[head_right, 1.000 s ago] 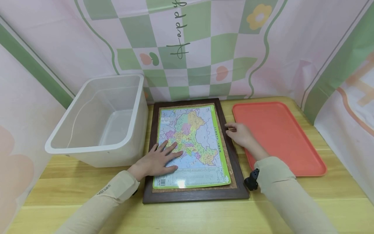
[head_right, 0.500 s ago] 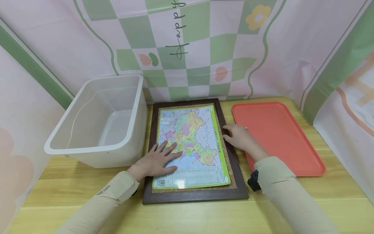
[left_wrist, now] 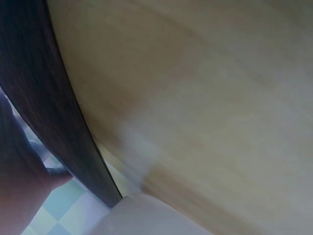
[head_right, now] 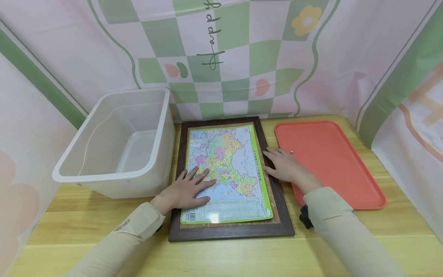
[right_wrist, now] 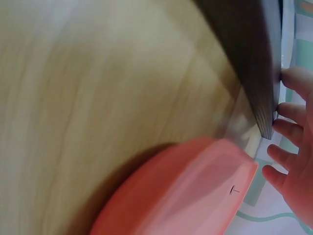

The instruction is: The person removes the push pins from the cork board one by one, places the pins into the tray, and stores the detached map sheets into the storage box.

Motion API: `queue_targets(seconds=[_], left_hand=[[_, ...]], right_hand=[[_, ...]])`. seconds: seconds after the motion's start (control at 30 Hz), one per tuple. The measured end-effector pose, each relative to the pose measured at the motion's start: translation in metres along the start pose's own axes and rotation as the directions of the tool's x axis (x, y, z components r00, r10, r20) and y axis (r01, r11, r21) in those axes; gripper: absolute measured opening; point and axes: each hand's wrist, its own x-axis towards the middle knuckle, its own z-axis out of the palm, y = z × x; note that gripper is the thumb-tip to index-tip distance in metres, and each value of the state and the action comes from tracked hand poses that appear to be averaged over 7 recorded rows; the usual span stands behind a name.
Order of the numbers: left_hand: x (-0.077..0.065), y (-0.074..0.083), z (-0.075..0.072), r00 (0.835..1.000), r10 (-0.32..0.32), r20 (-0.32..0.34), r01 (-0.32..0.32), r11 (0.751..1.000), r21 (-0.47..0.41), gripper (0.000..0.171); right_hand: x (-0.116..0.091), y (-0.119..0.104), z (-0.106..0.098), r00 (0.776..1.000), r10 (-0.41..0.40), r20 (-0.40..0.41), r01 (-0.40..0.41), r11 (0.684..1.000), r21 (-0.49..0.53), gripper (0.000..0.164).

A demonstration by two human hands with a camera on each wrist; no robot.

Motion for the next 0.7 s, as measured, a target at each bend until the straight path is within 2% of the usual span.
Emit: queue_targets(seconds=[0.17, 0.4, 0.7], left_hand=[[0.0, 0.0, -0.001, 1.0, 0.003, 0.004, -0.003, 1.0, -0.003, 0.059], [-0.001, 0.0, -0.002, 1.0, 0.005, -0.004, -0.005, 1.0, -0.016, 0.058], [0.003, -0.003, 0.003, 1.0, 0.011, -0.027, -0.012, 1.0, -0.018, 0.059]], right_hand=[[-0.002, 0.004, 0.004, 1.0, 0.004, 0.012, -0.004, 1.0, -0.017, 0.064], [-0.005, 0.009, 0.006, 0.999, 0.012, 0.033, -0.013, 1.0, 0.021, 0.067], [-0.006, 0.013, 0.008, 0.996, 0.019, 0.087, -0.02, 1.0, 0.0, 0.07]])
